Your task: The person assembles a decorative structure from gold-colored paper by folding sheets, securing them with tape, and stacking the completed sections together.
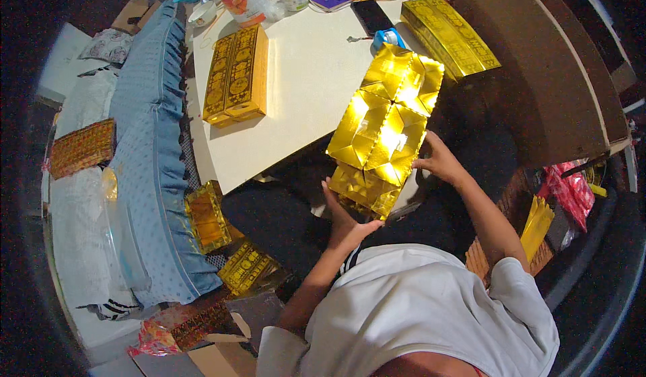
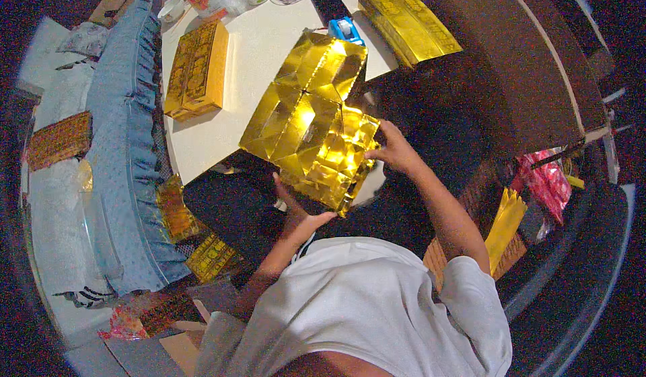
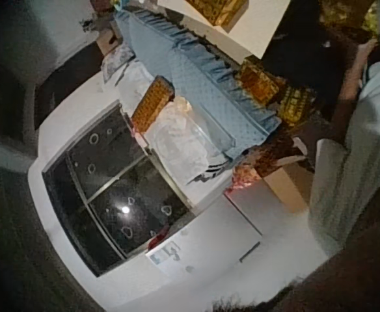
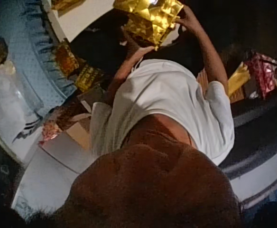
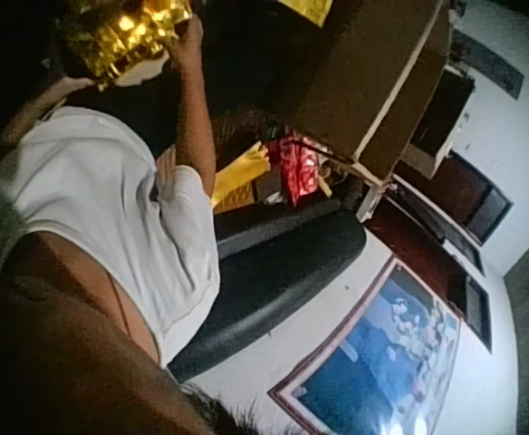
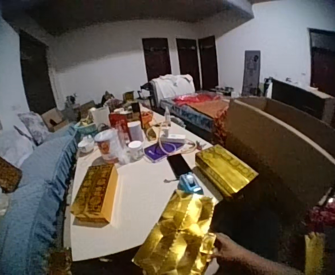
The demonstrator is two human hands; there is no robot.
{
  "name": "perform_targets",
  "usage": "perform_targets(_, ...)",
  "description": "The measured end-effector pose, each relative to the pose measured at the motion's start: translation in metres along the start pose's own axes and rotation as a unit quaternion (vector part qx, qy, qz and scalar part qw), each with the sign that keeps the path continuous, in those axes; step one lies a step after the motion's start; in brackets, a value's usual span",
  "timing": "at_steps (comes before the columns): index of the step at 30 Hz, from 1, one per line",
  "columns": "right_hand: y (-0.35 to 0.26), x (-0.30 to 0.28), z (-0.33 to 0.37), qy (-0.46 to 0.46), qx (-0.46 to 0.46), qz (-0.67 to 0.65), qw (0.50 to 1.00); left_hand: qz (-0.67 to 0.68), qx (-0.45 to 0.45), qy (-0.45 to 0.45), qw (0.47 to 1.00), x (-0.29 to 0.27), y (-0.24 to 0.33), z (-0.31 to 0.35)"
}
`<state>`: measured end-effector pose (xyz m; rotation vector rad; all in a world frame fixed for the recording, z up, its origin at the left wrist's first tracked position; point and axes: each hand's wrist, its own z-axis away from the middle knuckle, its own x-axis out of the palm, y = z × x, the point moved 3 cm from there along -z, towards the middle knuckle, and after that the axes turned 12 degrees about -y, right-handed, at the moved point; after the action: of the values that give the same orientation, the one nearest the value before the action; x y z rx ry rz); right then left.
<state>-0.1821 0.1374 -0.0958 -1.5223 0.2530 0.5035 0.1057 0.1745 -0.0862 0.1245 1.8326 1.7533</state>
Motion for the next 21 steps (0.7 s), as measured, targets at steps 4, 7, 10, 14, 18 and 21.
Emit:
perform_targets(4,0.007,-0.002,0.017,0.023,0.024,-0.076,0.997,0.008,0.013,-0.016,1.000,-0.001,0.010,-0.008)
perform_targets(7,-0.001,-0.009,0.029,0.047,0.018,-0.018,0.999,0.016,0.112,-0.037,0.993,-0.002,0.002,-0.017)
perform_targets(10,-0.035,-0.018,0.046,0.100,-0.001,0.108,0.989,0.031,0.102,-0.065,0.992,-0.014,0.032,-0.024)
perform_targets(14,-0.054,-0.021,0.059,0.141,0.010,0.122,0.982,-0.016,0.093,-0.112,0.989,-0.030,0.042,-0.041)
perform_targets(18,-0.083,-0.020,0.071,0.144,0.065,0.119,0.980,-0.043,0.102,-0.166,0.980,-0.047,0.053,-0.047)
perform_targets(21,-0.090,-0.019,0.082,0.161,0.065,0.094,0.980,-0.065,0.069,-0.186,0.978,-0.056,0.073,-0.044)
